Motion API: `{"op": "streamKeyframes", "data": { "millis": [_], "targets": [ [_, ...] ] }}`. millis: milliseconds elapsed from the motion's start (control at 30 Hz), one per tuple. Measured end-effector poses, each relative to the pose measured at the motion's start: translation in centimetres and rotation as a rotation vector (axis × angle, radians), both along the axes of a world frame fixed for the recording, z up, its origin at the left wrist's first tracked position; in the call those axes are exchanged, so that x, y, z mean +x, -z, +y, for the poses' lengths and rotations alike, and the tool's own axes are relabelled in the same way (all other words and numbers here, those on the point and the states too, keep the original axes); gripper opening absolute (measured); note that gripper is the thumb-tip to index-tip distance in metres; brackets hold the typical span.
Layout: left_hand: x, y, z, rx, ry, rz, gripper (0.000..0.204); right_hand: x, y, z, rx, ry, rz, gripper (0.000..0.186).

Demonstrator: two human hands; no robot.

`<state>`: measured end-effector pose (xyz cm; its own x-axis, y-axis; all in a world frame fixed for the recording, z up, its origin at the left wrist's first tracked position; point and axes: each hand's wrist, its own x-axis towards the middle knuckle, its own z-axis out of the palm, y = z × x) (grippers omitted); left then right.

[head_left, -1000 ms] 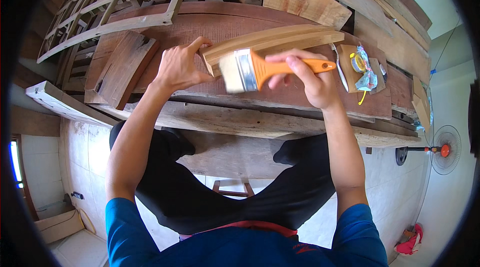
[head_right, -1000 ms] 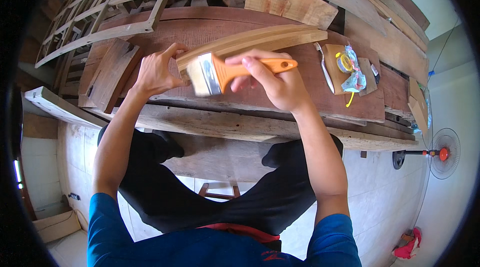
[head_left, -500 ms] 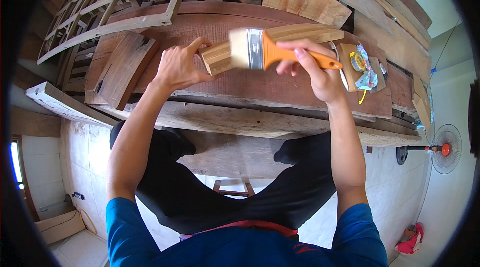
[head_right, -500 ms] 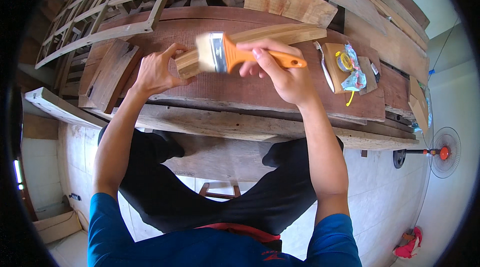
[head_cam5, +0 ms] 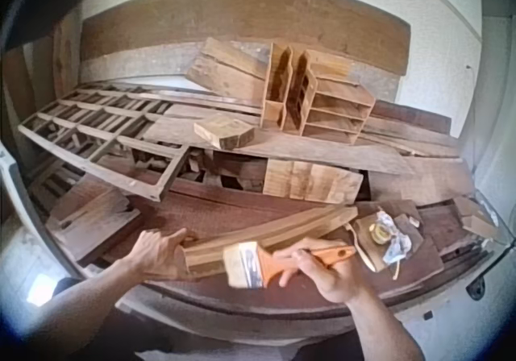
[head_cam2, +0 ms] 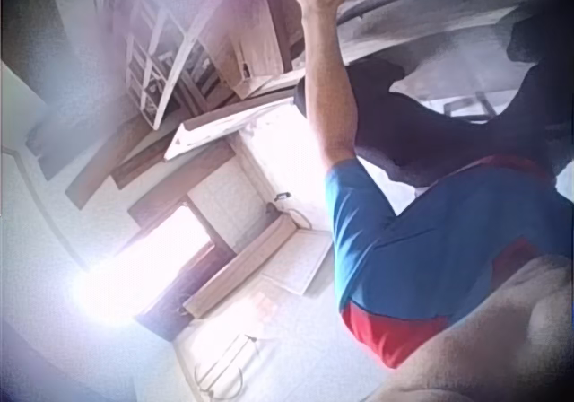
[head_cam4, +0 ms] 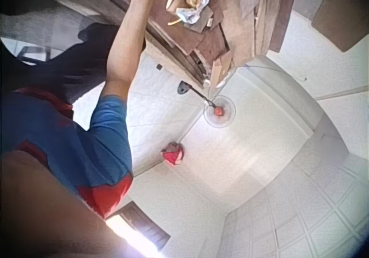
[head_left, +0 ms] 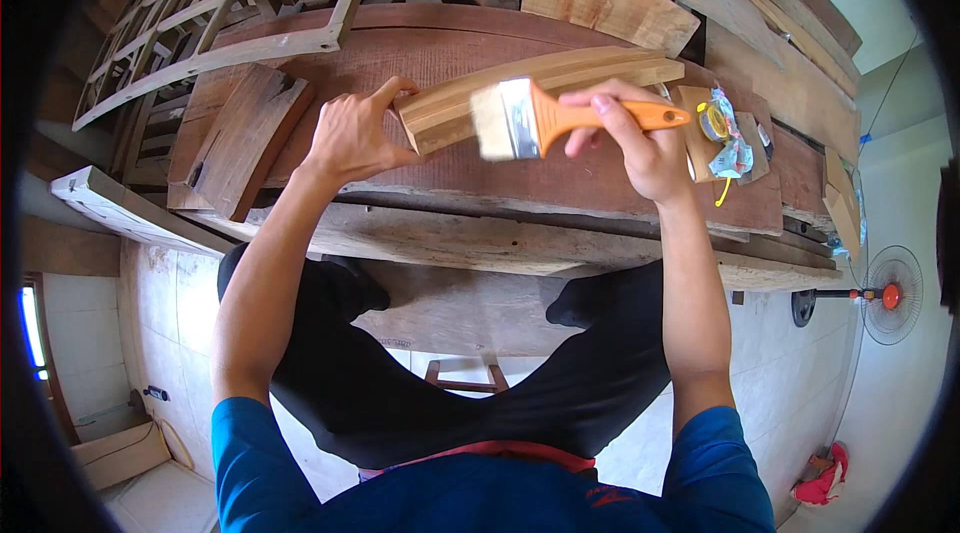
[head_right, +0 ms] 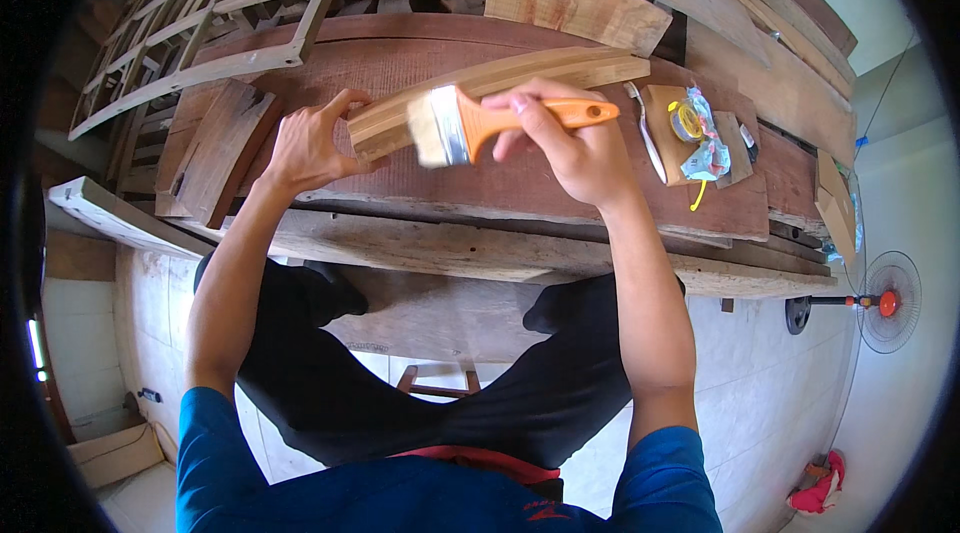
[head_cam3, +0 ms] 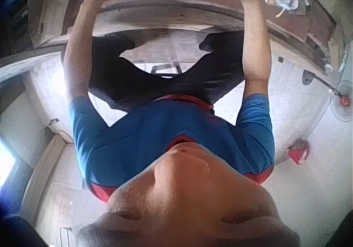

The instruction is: Apply clear finish or varnish to a piece of wood using a paintbrush.

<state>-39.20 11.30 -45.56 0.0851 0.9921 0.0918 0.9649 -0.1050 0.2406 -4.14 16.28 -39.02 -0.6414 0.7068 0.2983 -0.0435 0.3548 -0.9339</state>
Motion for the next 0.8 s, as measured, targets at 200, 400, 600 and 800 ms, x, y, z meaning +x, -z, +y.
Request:
{"op": "streamKeyframes", "data": {
  "millis": [200,400,600,800],
  "targets": [
    [0.1,0.0,0.1,-0.009,0.003,0.011,0.089,-0.1,-1.0,-0.5,0.047,0.043,-0.091,0.029],
    [0.1,0.1,0.0,-0.026,0.003,0.008,0.088,0.4,-1.0,-0.2,0.144,0.039,-0.158,0.027],
    [0.5,-0.3,-0.4,-0.050,-0.002,0.013,0.086,1.6,-1.6,0.1,0.130,0.044,-0.227,0.031],
    [0.4,0.2,-0.2,-0.072,0.000,-0.026,0.082,0.6,-1.4,-0.3,0.088,-0.046,-0.143,0.031]
  ]
}}
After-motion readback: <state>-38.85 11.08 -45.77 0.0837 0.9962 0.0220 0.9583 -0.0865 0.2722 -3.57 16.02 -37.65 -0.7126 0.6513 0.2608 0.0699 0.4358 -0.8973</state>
